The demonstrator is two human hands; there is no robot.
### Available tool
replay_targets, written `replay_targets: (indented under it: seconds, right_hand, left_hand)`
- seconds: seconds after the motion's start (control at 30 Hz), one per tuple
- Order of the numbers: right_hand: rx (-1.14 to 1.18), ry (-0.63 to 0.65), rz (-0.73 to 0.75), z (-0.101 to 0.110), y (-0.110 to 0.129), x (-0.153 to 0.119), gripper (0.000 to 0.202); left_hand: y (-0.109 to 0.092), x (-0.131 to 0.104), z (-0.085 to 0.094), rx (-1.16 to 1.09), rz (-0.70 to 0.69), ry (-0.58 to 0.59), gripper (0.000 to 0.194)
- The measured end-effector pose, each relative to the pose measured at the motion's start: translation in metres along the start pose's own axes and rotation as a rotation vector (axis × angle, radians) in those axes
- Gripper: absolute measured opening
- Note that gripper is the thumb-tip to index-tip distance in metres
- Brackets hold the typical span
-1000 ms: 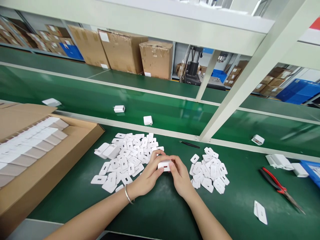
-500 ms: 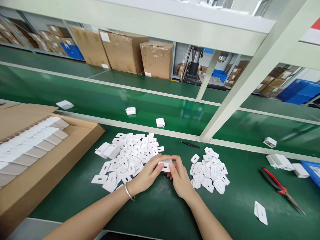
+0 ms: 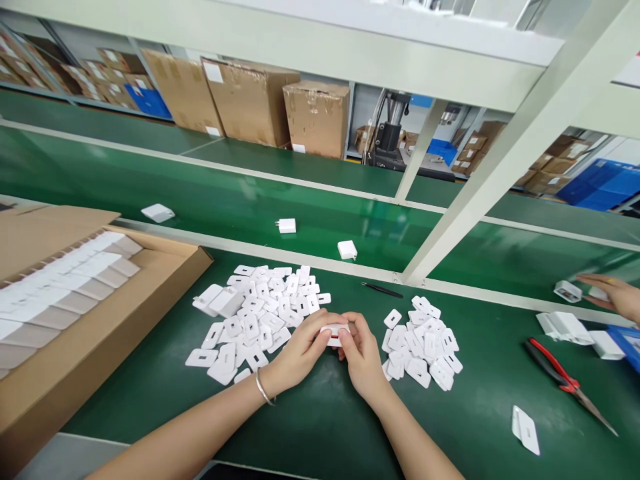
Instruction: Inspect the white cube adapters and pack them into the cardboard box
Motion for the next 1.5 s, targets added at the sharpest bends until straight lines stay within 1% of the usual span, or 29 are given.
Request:
replay_targets:
  seconds: [0.27,0.37,0.5,0.63,0.73,0.9,1.0,1.1,1.23,1.37,1.5]
  right_hand:
    - [-0.073,-0.041,-0.012,0.009,-0.001,0.0,0.042]
    - [-0.073,0.001,0.016,0.006,0.0,0.0,0.04]
    - [-0.012,0.064,0.024,-0.001,-0.003,0.001,0.039]
    - [0.017,0.075,0.035,-0.002,-0.004,0.0,0.037]
    - [0.0,0.066,0.051,0.0,-0.003,-0.001,0.036]
    - [-0.043,0.07,0.065,0.001,0.003,-0.001,0.035]
    - [-0.068,0.063,0.049,0.001,0.006,-0.001,0.036]
    - [-0.066,0.047,0.032,0.001,0.006,-0.002,0.037]
    - [-0.06,0.051,0.054,-0.002,0.009,-0.002,0.04]
    - [-0.057,0.056,0.037,-0.002,0.005,-0.002,0.039]
    - [-0.093,0.104,0.024,-0.004,0.0,-0.001,0.037]
  left_hand:
    - [0.0,0.002,-0.007,-0.061,0.006,0.08,0.033]
    - [-0.001,0.001,-0.007,-0.062,0.008,0.101,0.035]
    - [0.001,0.0,-0.005,-0.051,0.02,0.118,0.035]
    - [-0.001,-0.001,-0.003,-0.045,-0.014,0.112,0.035]
    - [-0.002,-0.001,-0.003,-0.057,-0.038,0.104,0.04]
    - [0.001,0.0,-0.003,-0.095,-0.026,0.1,0.046]
    - [0.0,0.001,-0.003,-0.042,-0.015,0.097,0.044]
    - [-0.004,0.002,-0.002,0.015,-0.037,0.079,0.045]
    - [-0.008,0.001,0.001,0.045,-0.071,0.059,0.045]
    - [-0.006,0.001,0.001,0.03,-0.068,0.041,0.046]
    - [-0.002,0.002,0.001,-0.012,-0.05,0.027,0.045]
Point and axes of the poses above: each hand's wrist, its own x-axis towards the middle knuckle, its own z-axis out of the back of the hand, y = z × x, the point moved 10 cm from there along x, towards the middle knuckle, and after that the axes turned 11 degrees about y, right-handed, at the moved point
